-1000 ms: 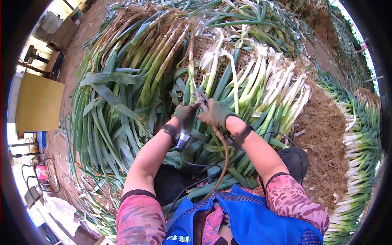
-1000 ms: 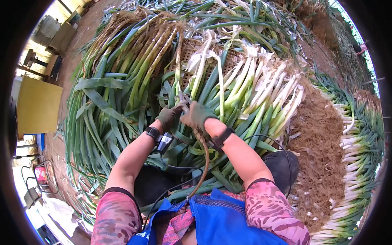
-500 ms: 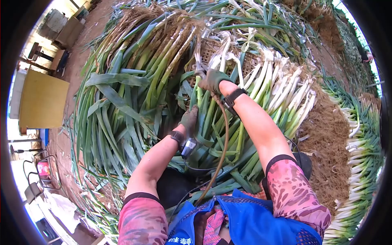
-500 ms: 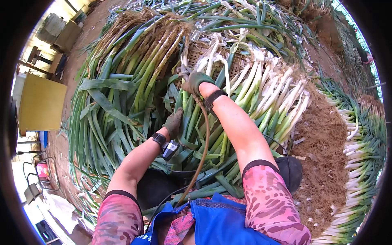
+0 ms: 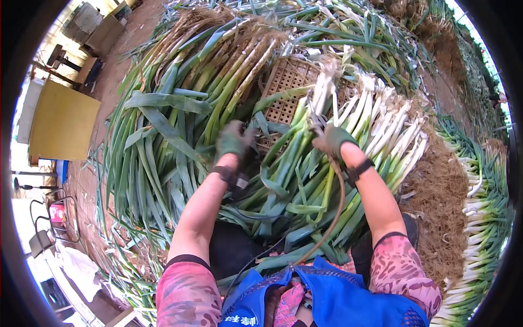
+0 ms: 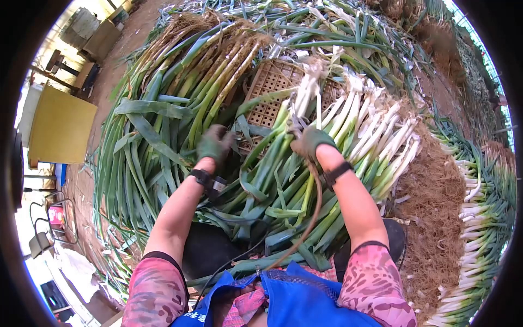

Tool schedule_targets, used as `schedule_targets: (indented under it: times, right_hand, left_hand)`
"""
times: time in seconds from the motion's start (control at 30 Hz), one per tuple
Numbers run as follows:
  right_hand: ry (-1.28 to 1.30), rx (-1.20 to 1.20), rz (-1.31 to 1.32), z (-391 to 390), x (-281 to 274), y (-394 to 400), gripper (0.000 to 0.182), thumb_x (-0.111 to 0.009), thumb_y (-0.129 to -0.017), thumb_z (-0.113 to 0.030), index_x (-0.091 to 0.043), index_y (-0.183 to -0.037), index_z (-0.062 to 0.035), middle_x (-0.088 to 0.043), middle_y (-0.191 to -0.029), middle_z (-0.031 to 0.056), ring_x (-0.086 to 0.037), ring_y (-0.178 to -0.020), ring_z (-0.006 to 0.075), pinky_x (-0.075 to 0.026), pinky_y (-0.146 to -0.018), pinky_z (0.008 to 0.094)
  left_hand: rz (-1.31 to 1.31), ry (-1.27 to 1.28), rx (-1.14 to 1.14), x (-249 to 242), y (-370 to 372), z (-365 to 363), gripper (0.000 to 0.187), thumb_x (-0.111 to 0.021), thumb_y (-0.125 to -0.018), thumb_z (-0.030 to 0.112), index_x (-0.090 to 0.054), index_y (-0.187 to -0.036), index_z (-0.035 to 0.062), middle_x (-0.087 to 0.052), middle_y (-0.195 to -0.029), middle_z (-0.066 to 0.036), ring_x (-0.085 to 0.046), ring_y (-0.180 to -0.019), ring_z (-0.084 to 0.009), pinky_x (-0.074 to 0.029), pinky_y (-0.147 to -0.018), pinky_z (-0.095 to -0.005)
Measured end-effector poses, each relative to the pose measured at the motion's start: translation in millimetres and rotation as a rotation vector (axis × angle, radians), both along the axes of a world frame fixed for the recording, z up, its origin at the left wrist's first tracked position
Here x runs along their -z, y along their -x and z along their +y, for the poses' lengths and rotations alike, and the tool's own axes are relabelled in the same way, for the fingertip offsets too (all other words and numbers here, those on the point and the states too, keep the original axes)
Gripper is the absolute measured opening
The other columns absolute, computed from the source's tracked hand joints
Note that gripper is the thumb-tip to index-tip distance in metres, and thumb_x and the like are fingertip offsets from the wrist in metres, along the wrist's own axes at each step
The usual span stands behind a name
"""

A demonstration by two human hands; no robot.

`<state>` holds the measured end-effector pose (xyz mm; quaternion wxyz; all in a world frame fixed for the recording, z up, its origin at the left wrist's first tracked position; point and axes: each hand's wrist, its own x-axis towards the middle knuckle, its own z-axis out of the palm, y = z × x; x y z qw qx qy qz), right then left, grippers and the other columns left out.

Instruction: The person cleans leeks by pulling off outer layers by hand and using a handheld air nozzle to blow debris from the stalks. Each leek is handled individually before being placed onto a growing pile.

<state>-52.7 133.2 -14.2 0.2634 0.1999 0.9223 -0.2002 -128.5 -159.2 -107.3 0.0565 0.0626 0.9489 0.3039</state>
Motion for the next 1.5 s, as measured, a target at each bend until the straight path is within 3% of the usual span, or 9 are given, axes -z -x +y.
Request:
schedule_targets:
  times: [0.07, 0.17, 0.27, 0.4, 0.5, 0.9, 1.1, 1.4, 1.5]
  right_hand:
    - [-0.021, 0.043, -0.107, 0.1, -1.6, -9.1, 0.054, -0.067, -0.075, -0.036, -0.070, -0.110, 0.0053, -0.071, -0.104, 0.0273, -0.071, -0.098, 0.0381, -0.055, -0.089, 0.0399]
    - [0.073, 0.116, -0.110, -10.9, -11.1, -23.3, 0.054, -0.067, -0.074, -0.036, -0.069, -0.107, 0.0067, -0.071, -0.099, 0.0271, -0.071, -0.094, 0.0383, -0.055, -0.087, 0.0408]
    - [0.210, 0.168, -0.043, -28.9, -10.0, -41.3, 0.056, -0.067, -0.073, -0.040, -0.067, -0.102, 0.0077, -0.070, -0.094, 0.0276, -0.070, -0.091, 0.0386, -0.054, -0.084, 0.0409]
    - [0.226, 0.294, 0.152, -37.8, 8.7, -64.7, 0.064, -0.070, -0.074, -0.044, -0.063, -0.109, 0.0088, -0.070, -0.098, 0.0288, -0.069, -0.096, 0.0398, -0.053, -0.087, 0.0404]
    - [0.331, 0.445, 0.115, -30.8, 16.7, -60.5, 0.063, -0.070, -0.076, -0.043, -0.062, -0.110, 0.0087, -0.070, -0.098, 0.0278, -0.070, -0.094, 0.0381, -0.054, -0.087, 0.0409]
    - [0.208, 0.352, 0.148, 19.8, 32.4, 26.1, 0.053, -0.068, -0.075, -0.041, -0.071, -0.099, 0.0066, -0.072, -0.087, 0.0250, -0.073, -0.086, 0.0329, -0.057, -0.078, 0.0391]
    - [0.632, 0.146, 0.096, -69.5, 2.3, -77.8, 0.052, -0.071, -0.075, -0.042, -0.061, -0.095, 0.0056, -0.066, -0.075, 0.0153, -0.068, -0.069, 0.0296, -0.055, -0.067, 0.0379]
    - [0.442, 0.327, 0.028, -94.2, 1.4, -75.9, 0.067, -0.069, -0.075, -0.042, -0.058, -0.116, 0.0102, -0.065, -0.114, 0.0350, -0.064, -0.112, 0.0444, -0.052, -0.095, 0.0426]
    - [0.589, 0.403, 0.231, -75.0, 12.6, -41.6, 0.045, -0.068, -0.081, -0.031, -0.059, -0.100, 0.0093, -0.067, -0.072, 0.0236, -0.069, -0.059, 0.0350, -0.056, -0.054, 0.0460]
  left_hand:
    - [0.278, 0.480, -0.143, -11.8, 20.6, -30.0, 0.052, -0.074, -0.082, 0.045, -0.062, -0.119, 0.0096, -0.064, -0.113, -0.016, -0.062, -0.107, -0.0348, -0.051, -0.094, -0.0440]
    - [0.184, 0.706, -0.109, 3.3, 25.2, -54.7, 0.049, -0.075, -0.081, 0.040, -0.062, -0.118, 0.0098, -0.065, -0.118, -0.017, -0.062, -0.111, -0.0347, -0.050, -0.097, -0.0444]
    - [-0.182, 0.558, -0.125, -1.7, 33.2, -53.9, 0.052, -0.074, -0.079, 0.035, -0.062, -0.123, 0.0107, -0.063, -0.125, -0.017, -0.061, -0.118, -0.0339, -0.049, -0.101, -0.0430]
    - [-0.181, 0.501, 0.082, -18.1, 11.0, -39.6, 0.058, -0.072, -0.076, 0.034, -0.063, -0.128, 0.0100, -0.069, -0.119, -0.020, -0.066, -0.111, -0.0370, -0.053, -0.094, -0.0447]
    - [-0.246, 0.050, 0.025, -26.3, 2.7, -18.7, 0.055, -0.070, -0.077, 0.032, -0.063, -0.125, 0.0067, -0.071, -0.112, -0.023, -0.068, -0.103, -0.0387, -0.053, -0.091, -0.0448]
    - [-0.315, 0.089, 0.297, -34.4, -36.1, 37.7, 0.047, -0.069, -0.085, 0.038, -0.065, -0.120, 0.0075, -0.070, -0.114, -0.023, -0.067, -0.107, -0.0377, -0.051, -0.095, -0.0447]
    - [-0.569, -0.525, 0.099, 17.0, -28.7, 39.1, 0.034, -0.071, -0.088, 0.020, -0.066, -0.116, 0.0000, -0.070, -0.100, -0.007, -0.063, -0.087, -0.0143, -0.051, -0.082, -0.0306]
    - [-0.716, -0.670, 0.066, -3.9, -36.8, 47.2, 0.036, -0.076, -0.086, 0.022, -0.067, -0.115, 0.0020, -0.070, -0.099, -0.007, -0.062, -0.086, -0.0154, -0.050, -0.081, -0.0318]
    - [-0.713, -0.678, 0.121, -0.5, -37.2, 49.2, 0.041, -0.078, -0.087, 0.023, -0.067, -0.120, 0.0026, -0.071, -0.103, -0.004, -0.062, -0.089, -0.0125, -0.050, -0.083, -0.0306]
